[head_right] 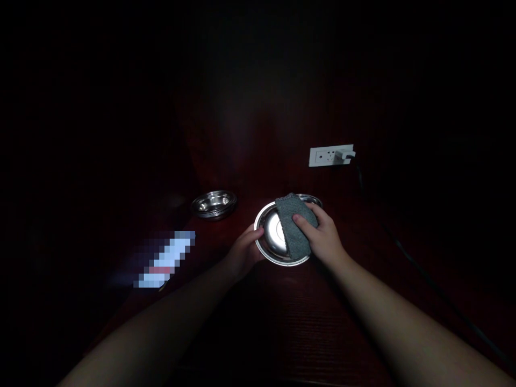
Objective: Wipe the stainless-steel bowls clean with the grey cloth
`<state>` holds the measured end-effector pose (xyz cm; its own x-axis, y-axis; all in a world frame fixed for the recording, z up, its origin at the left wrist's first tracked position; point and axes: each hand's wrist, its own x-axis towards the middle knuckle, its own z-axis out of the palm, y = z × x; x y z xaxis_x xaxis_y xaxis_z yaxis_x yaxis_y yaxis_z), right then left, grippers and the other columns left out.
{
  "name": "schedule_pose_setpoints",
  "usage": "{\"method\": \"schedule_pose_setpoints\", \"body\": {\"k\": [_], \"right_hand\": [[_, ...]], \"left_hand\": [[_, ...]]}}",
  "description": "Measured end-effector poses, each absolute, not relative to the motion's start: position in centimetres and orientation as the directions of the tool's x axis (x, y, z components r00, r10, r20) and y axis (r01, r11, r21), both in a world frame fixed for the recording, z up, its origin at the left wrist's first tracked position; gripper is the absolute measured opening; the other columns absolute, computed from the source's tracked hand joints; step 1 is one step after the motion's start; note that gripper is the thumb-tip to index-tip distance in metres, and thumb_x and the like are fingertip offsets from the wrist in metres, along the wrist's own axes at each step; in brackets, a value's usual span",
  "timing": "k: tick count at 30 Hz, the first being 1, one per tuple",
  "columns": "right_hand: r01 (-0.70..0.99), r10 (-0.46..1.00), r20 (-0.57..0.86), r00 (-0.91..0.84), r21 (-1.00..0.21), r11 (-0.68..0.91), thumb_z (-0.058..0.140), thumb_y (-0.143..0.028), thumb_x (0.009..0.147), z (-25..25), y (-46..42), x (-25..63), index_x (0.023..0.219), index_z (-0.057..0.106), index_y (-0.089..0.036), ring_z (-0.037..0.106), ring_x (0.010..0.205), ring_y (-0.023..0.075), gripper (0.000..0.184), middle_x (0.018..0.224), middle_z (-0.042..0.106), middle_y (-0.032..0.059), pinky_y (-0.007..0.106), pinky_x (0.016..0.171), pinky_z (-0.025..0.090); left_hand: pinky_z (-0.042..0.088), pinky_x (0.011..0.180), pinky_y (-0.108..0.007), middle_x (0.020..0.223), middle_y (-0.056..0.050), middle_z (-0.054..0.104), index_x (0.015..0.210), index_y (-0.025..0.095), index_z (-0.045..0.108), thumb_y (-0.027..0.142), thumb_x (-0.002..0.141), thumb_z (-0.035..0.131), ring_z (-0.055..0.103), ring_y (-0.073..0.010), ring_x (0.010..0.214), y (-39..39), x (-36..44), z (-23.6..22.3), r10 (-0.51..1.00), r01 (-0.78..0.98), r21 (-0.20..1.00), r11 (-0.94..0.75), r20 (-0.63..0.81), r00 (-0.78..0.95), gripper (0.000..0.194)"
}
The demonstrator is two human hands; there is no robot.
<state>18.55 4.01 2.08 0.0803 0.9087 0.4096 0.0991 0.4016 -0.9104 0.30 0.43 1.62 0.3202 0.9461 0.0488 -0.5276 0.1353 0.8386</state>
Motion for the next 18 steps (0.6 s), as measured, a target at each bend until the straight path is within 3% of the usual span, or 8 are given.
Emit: {"method": "schedule_pose_setpoints", "body": {"k": [5, 13, 18], "right_hand": [[0.090, 0.943, 0.333, -0.003, -0.939, 0.331, 0.068, -0.047, 0.071, 2.0, 3.9, 18.3, 0.103, 0.061, -0.020, 0.063, 0.078, 0.0215, 0.042, 0.089, 0.067, 0.0042, 0.034, 0.069, 0.052], [0.155, 0.901, 0.406, -0.151, -0.891, 0.427, 0.065, -0.046, 0.077, 1.8, 3.6, 18.4, 0.111, 0.058, -0.021, 0.064, 0.086, 0.0220, 0.043, 0.099, 0.067, 0.0053, 0.035, 0.075, 0.053], [0.153, 0.893, 0.416, -0.170, -0.884, 0.441, 0.065, -0.045, 0.077, 2.0, 3.4, 18.4, 0.110, 0.059, -0.020, 0.064, 0.082, 0.0221, 0.042, 0.095, 0.068, 0.0053, 0.034, 0.072, 0.053]], "left_hand": [[0.047, 0.086, -0.043, 0.108, -0.012, 0.067, 0.118, 0.016, 0.057, 0.033, 0.073, 0.066, 0.062, -0.0294, 0.101, 0.6, 0.1, 1.7, 0.959, -0.522, 0.843, 0.127, 0.030, 0.281, 0.048], [0.043, 0.091, -0.039, 0.098, -0.011, 0.070, 0.108, 0.012, 0.064, 0.035, 0.076, 0.063, 0.064, -0.0262, 0.095, 1.2, 0.0, 1.7, 0.960, -0.553, 0.833, 0.022, 0.137, 0.245, 0.039], [0.044, 0.089, -0.039, 0.099, -0.012, 0.070, 0.109, 0.012, 0.065, 0.038, 0.076, 0.063, 0.065, -0.0255, 0.093, 1.7, -0.2, 1.2, 0.968, -0.539, 0.842, 0.015, 0.123, 0.218, 0.042]]}}
